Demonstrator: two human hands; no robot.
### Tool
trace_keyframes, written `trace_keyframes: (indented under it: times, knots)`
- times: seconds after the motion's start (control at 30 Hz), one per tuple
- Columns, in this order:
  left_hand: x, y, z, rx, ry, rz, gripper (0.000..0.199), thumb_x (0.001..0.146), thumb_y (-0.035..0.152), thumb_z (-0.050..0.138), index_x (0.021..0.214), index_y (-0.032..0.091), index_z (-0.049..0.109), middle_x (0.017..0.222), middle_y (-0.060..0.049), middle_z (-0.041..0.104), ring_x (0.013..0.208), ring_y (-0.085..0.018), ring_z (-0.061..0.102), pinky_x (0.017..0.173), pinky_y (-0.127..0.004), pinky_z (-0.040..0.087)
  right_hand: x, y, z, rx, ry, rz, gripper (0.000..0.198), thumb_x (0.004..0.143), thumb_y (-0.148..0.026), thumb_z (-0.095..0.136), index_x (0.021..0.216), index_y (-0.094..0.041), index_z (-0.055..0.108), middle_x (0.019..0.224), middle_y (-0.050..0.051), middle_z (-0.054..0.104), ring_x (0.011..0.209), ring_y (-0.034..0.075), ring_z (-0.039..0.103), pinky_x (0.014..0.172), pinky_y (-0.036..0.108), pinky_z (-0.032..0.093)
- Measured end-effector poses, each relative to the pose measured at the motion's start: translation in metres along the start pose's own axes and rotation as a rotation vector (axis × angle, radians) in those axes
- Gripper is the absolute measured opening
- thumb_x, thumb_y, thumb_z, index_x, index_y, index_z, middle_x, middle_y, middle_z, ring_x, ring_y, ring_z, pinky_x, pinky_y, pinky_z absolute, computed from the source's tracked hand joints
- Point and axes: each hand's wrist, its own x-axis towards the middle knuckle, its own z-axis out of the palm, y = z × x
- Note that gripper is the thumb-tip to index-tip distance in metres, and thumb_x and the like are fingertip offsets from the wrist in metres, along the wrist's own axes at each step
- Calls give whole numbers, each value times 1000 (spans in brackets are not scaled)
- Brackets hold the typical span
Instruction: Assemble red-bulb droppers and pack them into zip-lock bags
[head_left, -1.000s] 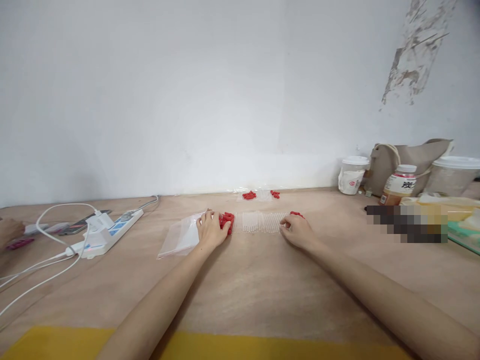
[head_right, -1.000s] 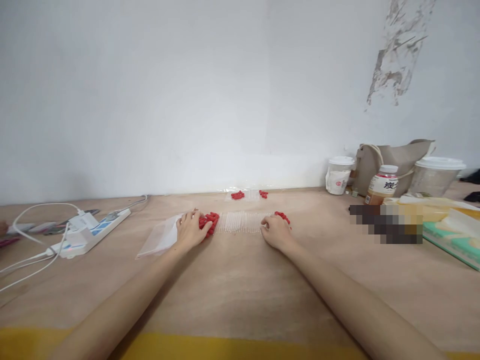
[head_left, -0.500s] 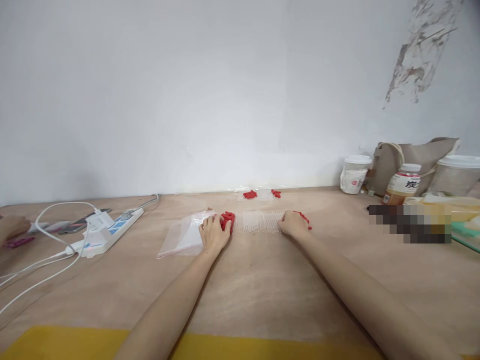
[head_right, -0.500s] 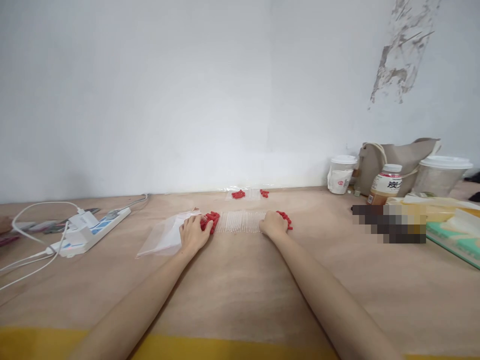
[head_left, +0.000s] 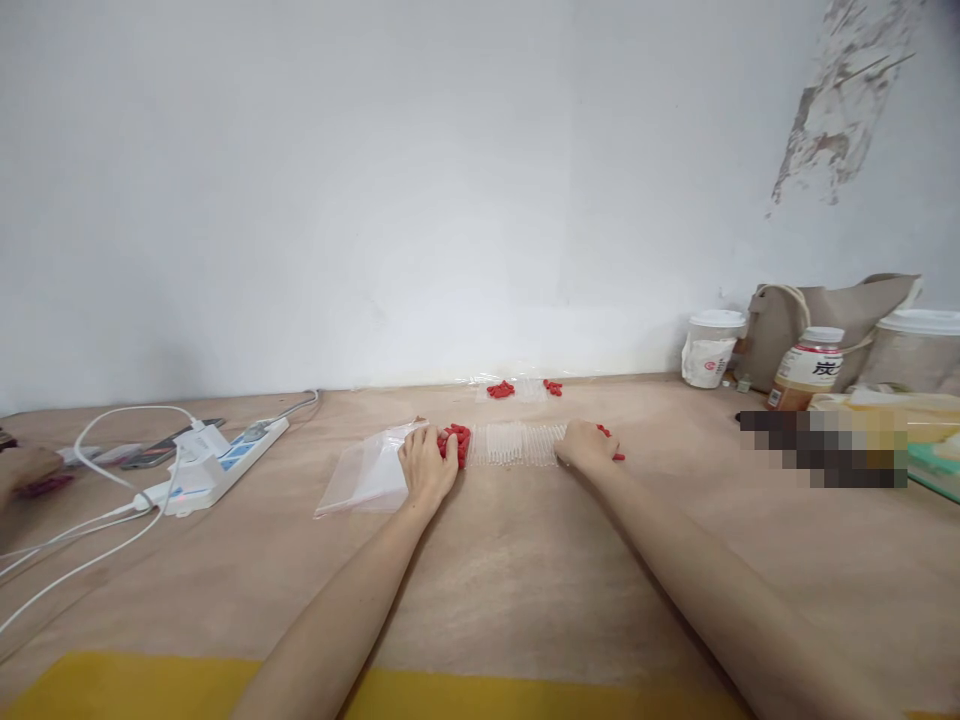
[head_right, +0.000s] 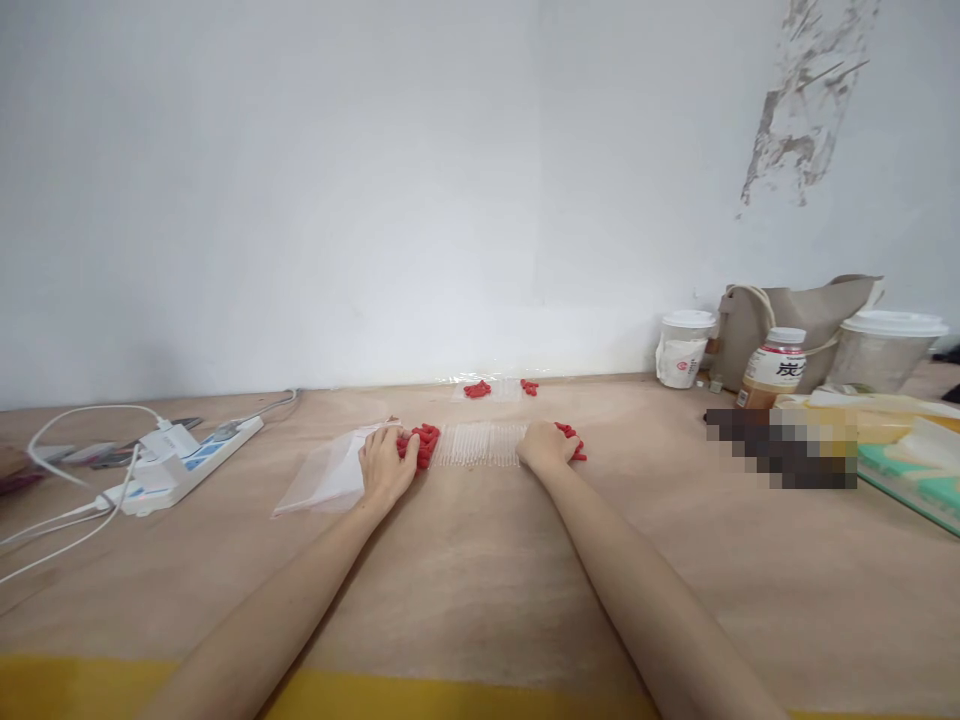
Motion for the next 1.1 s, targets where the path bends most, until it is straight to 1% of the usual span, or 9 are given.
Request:
trace_keyframes:
  times: [0.07, 0.13, 0.27, 0.4, 0.5, 0.6, 0.73, 0.87, 1.1]
  knots:
    - [-1, 5, -4, -105, 41, 75, 14, 81, 29, 43, 82, 19, 52, 93, -7, 56, 97, -23, 46, 84, -36, 33, 0, -2, 0, -4, -3, 7, 20, 64, -19, 53, 80, -14, 63, 84, 17, 63, 82, 30, 58, 72, 46, 35]
    - [-6, 11, -6, -246, 1, 183, 13, 83, 28, 41, 83, 19, 50, 88, -5, 57, 90, -20, 50, 81, -32, 36, 1, -2, 1, -4, -6, 10, 21, 63, -20, 53, 80, -13, 63, 83, 18, 63, 81, 30, 58, 72, 47, 34]
    - [-24, 26, -5, -491, -239, 316, 14, 85, 28, 38, 86, 19, 48, 79, -2, 58, 73, -15, 55, 68, -26, 41, 1, -1, 1, 7, -4, 21, 23, 64, -22, 53, 82, -13, 63, 86, 18, 62, 81, 29, 58, 71, 45, 35]
    - [-39, 36, -1, -572, -379, 365, 14, 84, 27, 43, 93, 19, 50, 82, -2, 61, 76, -15, 57, 68, -26, 43, -5, 4, -6, 16, 26, 6, 20, 68, -24, 50, 79, -14, 62, 85, 17, 62, 83, 29, 58, 71, 41, 36]
    - [-41, 38, -1, -555, -400, 411, 16, 83, 26, 45, 94, 19, 55, 88, -3, 62, 82, -17, 57, 72, -27, 43, -16, 12, -10, 103, 126, -127, 21, 75, -29, 43, 77, -16, 59, 82, 13, 62, 80, 24, 57, 66, 34, 37]
    - [-39, 38, -2, -536, -398, 426, 18, 84, 27, 43, 89, 19, 59, 86, -4, 62, 82, -17, 56, 73, -28, 43, -34, 25, -8, 286, 240, -422, 21, 80, -31, 39, 75, -17, 54, 76, 7, 60, 71, 17, 55, 60, 26, 37]
    - [-38, 38, -1, -524, -403, 424, 18, 83, 27, 46, 88, 19, 61, 84, -4, 62, 80, -17, 56, 71, -28, 43, -59, 45, 0, 377, 231, -723, 17, 81, -27, 39, 77, -18, 52, 77, 4, 59, 73, 16, 54, 66, 27, 38]
    - [-39, 35, 1, -524, -399, 404, 18, 82, 28, 46, 88, 19, 61, 83, -3, 61, 79, -17, 55, 69, -27, 43, -70, 53, 4, 414, 184, -777, 17, 82, -24, 38, 84, -19, 53, 77, 4, 59, 74, 16, 54, 67, 28, 39]
    - [-41, 33, -1, -554, -396, 389, 18, 81, 28, 48, 90, 19, 61, 82, -3, 60, 72, -15, 54, 62, -24, 42, -72, 50, 4, 427, 164, -833, 15, 81, -20, 37, 77, -19, 51, 77, 4, 55, 73, 15, 51, 66, 28, 39]
